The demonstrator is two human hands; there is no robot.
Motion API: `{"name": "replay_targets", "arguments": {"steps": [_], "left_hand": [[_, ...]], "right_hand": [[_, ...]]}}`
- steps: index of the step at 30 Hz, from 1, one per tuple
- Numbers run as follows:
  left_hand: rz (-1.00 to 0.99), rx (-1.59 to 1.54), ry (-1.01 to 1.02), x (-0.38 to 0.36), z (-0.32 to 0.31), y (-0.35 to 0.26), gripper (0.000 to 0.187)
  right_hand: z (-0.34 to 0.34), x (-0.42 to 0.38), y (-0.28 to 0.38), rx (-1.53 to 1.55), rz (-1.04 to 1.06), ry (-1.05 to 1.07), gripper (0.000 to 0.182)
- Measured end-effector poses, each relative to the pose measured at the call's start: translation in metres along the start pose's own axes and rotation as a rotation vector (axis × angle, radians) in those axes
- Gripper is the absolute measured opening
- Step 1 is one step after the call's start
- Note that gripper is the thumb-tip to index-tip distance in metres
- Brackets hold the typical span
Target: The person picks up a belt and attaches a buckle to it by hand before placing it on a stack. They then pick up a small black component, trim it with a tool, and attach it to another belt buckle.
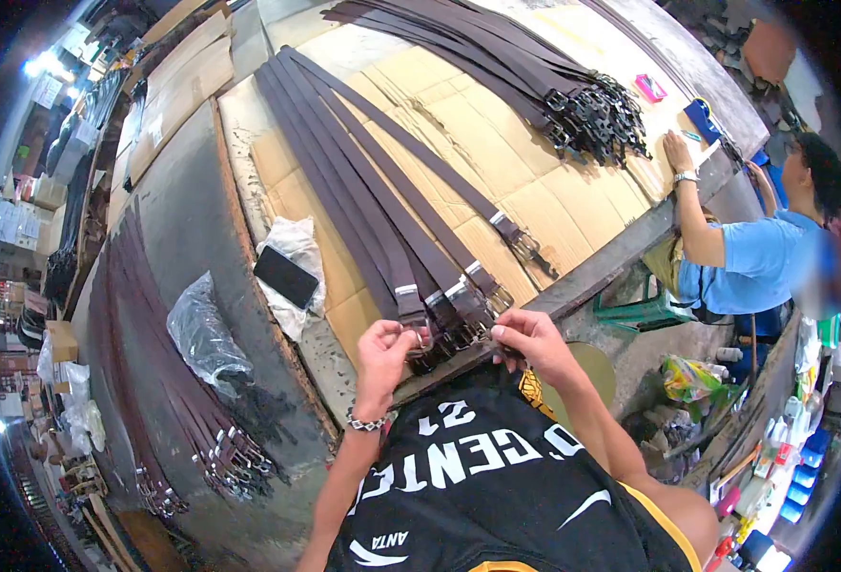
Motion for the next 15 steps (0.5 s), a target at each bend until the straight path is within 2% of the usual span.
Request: {"name": "replay_targets", "arguments": {"steps": [2,3,6,7,11,13,15], "left_hand": [[0.059,-0.101,-0.085,-0.013,-0.004,-0.035,0.029],[0.067,-0.167,-0.115,-0.016,-0.004,-0.047,0.052],[-0.143,-0.286,0.019,-0.017,-0.005,-0.077,0.069],[-0.166,-0.395,0.109,-0.015,-0.007,-0.082,0.066],[-0.247,-0.368,0.171,-0.013,-0.005,-0.094,0.027],[-0.223,-0.409,0.15,-0.013,-0.003,-0.097,0.025],[-0.214,-0.45,0.15,-0.012,0.001,-0.095,0.024]], "right_hand": [[-0.011,0.005,-0.005,-0.035,-0.001,0.06,0.017],[-0.018,0.011,-0.01,-0.036,0.024,0.084,0.019],[-0.041,0.02,-0.01,-0.077,0.079,0.148,0.019],[-0.05,0.023,-0.004,-0.089,0.101,0.19,0.018],[-0.084,0.035,0.016,-0.068,0.278,0.248,0.018],[-0.096,0.039,0.03,-0.064,0.346,0.248,0.019],[-0.103,0.048,0.025,0.06,0.277,0.217,0.019]]}}
Point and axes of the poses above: each hand's wrist, its own x-axis towards the middle knuckle, its own z-axis out of the back of the hand, y = z × x, the point moved 5 cm from there along x, towards the middle knuckle, and after that the axes turned 7 degrees about -x, right-handed, at the moved point
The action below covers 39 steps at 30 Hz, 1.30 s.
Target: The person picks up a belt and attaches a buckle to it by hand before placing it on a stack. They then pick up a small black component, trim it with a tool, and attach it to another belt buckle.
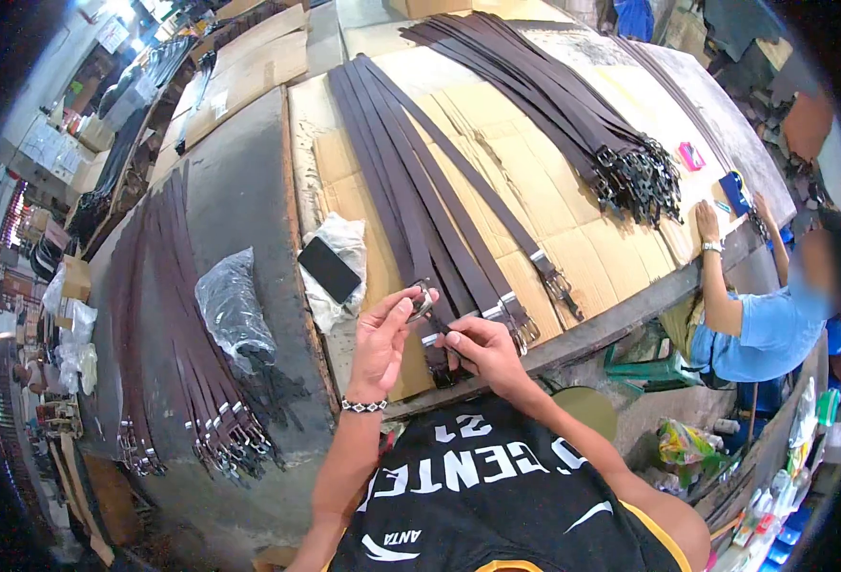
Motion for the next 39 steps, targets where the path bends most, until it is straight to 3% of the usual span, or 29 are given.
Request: {"name": "replay_targets", "arguments": {"steps": [6,9,12,15,18,30,33,36,39], "left_hand": [[0.026,-0.055,0.012,-0.006,0.003,0.002,0.025],[0.004,-0.066,-0.037,-0.007,0.006,0.003,0.026],[-0.007,0.062,-0.017,-0.008,0.005,0.002,0.026],[0.037,0.053,-0.146,-0.008,0.012,0.008,0.027],[0.011,0.051,-0.128,-0.012,0.01,0.007,0.026],[-0.021,0.052,-0.131,-0.013,0.006,0.008,0.039],[0.026,0.036,-0.17,-0.016,0.009,0.009,0.032],[-0.012,0.187,-0.207,-0.013,0.011,0.013,0.02],[-0.061,0.107,-0.19,-0.012,0.015,0.014,0.007]], "right_hand": [[-0.017,0.017,0.001,0.129,-0.008,-0.002,0.016],[-0.021,0.026,0.01,0.018,0.01,-0.009,0.015],[-0.028,0.032,0.01,-0.026,0.185,-0.017,0.016],[-0.028,0.031,0.011,-0.106,0.211,-0.088,0.016],[-0.029,0.028,0.012,-0.16,0.24,-0.061,0.016],[-0.032,0.022,0.002,-0.195,0.2,-0.018,0.02],[-0.035,0.022,-0.004,-0.266,0.203,-0.056,0.022],[-0.038,0.016,0.008,-0.233,0.068,-0.072,0.019],[-0.035,0.019,0.0,-0.317,0.178,0.033,0.023]]}}
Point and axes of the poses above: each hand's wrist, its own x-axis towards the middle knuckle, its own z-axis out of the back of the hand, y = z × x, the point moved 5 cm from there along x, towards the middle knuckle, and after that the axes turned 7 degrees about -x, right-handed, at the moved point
